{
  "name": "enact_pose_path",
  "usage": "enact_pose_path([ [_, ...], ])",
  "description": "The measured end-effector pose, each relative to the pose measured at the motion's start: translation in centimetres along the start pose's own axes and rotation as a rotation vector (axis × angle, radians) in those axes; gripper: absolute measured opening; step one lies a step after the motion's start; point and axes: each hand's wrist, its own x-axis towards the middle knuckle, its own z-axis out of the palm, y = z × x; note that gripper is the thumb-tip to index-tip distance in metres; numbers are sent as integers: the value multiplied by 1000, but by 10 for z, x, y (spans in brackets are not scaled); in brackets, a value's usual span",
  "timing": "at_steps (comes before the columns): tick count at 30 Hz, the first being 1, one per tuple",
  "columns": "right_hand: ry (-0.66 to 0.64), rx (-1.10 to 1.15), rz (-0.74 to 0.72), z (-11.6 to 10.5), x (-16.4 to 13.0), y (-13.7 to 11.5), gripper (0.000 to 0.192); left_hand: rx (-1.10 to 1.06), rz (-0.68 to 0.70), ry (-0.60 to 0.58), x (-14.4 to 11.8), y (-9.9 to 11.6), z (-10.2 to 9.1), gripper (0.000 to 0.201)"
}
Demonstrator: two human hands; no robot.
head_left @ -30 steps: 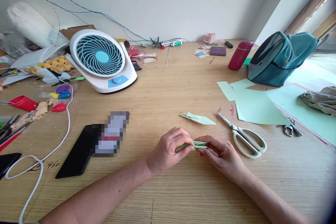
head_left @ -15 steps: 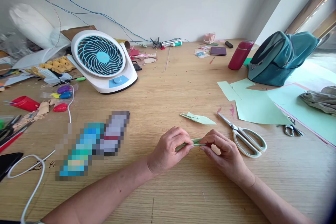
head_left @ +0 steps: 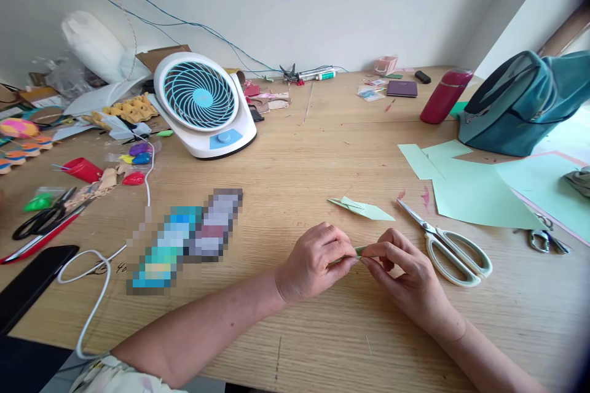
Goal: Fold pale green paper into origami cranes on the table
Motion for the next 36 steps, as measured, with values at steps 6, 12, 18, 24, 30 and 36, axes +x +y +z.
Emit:
enact_pose_path([
  [6, 5, -28, -14, 0, -3, 2, 10, 25, -3, 9, 1, 2, 2, 15],
  [12, 24, -48, -35, 0, -1, 2, 10, 55, -11, -20, 1, 1, 3, 11],
  [18, 75, -15, -8, -1, 1, 2, 9, 15, -53, 22, 1, 0, 4, 11],
  [24, 116, 163, 160, -5, 2, 6, 8, -142, -110, 101, 0, 1, 3, 9],
  [30, -59, 373, 326, -3, 2, 10, 16, -232, -179, 116, 1, 1, 2, 10],
  [36, -81, 432, 351, -2, 3, 6, 20, -256, -184, 140, 2, 2, 4, 11],
])
